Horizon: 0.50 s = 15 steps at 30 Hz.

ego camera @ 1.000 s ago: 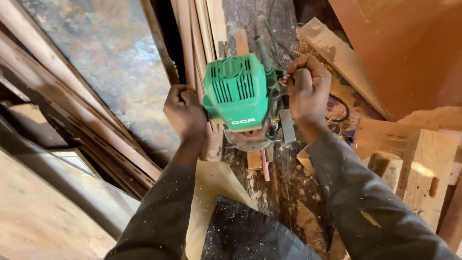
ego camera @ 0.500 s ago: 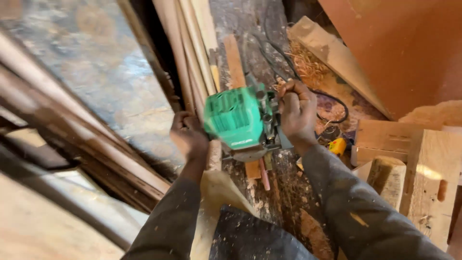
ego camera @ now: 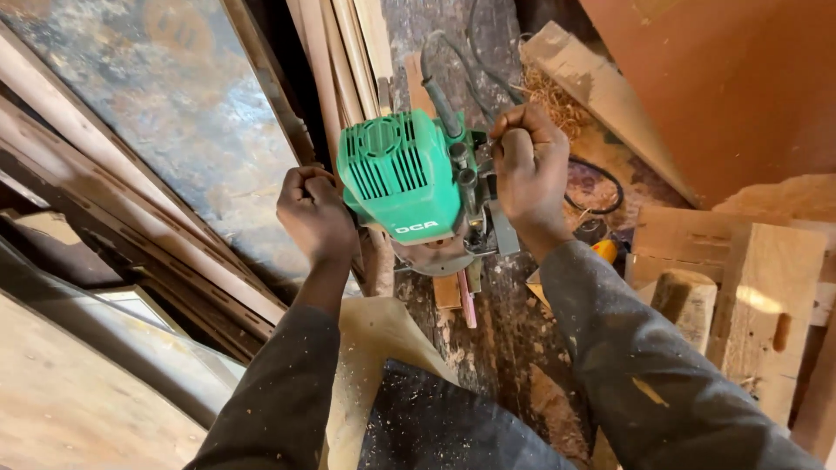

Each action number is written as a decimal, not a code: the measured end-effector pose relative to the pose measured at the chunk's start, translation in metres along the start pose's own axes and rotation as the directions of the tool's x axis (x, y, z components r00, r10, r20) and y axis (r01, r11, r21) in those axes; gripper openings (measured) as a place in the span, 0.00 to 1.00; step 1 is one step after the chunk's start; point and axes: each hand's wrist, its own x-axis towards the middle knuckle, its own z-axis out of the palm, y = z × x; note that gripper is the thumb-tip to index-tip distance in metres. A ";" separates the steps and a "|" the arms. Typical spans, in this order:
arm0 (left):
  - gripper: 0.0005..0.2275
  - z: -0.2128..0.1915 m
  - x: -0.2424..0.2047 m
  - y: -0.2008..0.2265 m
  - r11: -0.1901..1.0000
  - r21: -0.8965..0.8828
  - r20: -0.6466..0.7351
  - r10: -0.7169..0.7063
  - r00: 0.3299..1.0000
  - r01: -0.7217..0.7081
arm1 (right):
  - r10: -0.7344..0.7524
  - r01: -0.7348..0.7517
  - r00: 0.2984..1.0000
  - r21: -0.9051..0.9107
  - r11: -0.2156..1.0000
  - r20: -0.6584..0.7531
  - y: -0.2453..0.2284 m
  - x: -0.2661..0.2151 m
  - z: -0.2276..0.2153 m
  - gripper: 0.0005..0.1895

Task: Using a handheld power router to shape the edge of a wooden strip in a workshop.

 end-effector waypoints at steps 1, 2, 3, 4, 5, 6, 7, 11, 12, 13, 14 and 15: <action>0.10 0.001 0.000 -0.003 1.000 0.020 0.025 0.016 1.000 -0.016 | 0.022 -0.022 0.999 -0.015 1.000 -0.024 0.001 -0.001 0.000 0.10; 0.09 0.000 0.002 -0.007 0.999 0.041 0.050 0.033 0.998 -0.035 | 0.043 -0.045 0.998 -0.027 0.999 -0.051 0.002 -0.002 0.001 0.10; 0.09 0.001 0.000 -0.008 0.998 0.049 0.054 0.027 0.998 -0.030 | 0.053 -0.055 0.997 -0.026 0.998 -0.053 0.005 -0.004 0.000 0.10; 0.09 0.003 -0.001 -0.009 0.999 0.032 0.061 0.023 0.998 -0.025 | 0.043 -0.047 0.997 -0.067 0.997 -0.061 0.008 -0.005 -0.002 0.10; 0.10 0.004 -0.002 -0.009 1.000 0.015 0.068 0.019 0.998 -0.020 | 0.033 -0.040 0.997 -0.108 0.993 -0.068 0.010 -0.006 -0.004 0.10; 0.10 0.006 -0.004 -0.020 1.000 0.016 0.077 0.014 0.997 -0.015 | 0.039 -0.047 0.996 -0.113 0.992 -0.075 0.019 -0.009 -0.006 0.10; 0.09 0.008 -0.006 -0.029 1.000 0.021 0.065 0.005 0.998 -0.007 | 0.043 -0.053 0.996 -0.145 0.988 -0.073 0.027 -0.012 -0.008 0.10; 0.08 0.011 -0.011 -0.033 1.000 0.003 0.003 -0.028 1.000 0.028 | 0.131 -0.137 0.989 -0.093 0.986 -0.064 0.020 -0.014 -0.006 0.12; 0.08 0.010 -0.010 -0.034 1.000 0.000 -0.016 -0.016 1.000 0.016 | 0.119 -0.123 0.992 -0.082 0.989 -0.051 0.024 -0.015 -0.009 0.12; 0.08 0.009 -0.010 -0.035 0.998 0.070 -0.008 0.000 1.000 0.000 | 0.128 -0.131 0.991 -0.093 0.987 -0.041 0.028 -0.015 -0.011 0.12; 0.08 0.012 -0.008 -0.036 0.991 0.133 0.004 0.015 1.000 -0.016 | 0.131 -0.134 0.991 -0.110 0.985 -0.033 0.033 -0.014 -0.015 0.11; 0.08 0.008 -0.003 -0.018 0.992 0.124 -0.012 0.029 1.000 -0.027 | 0.112 -0.114 0.993 -0.103 0.988 -0.023 0.020 -0.007 -0.008 0.11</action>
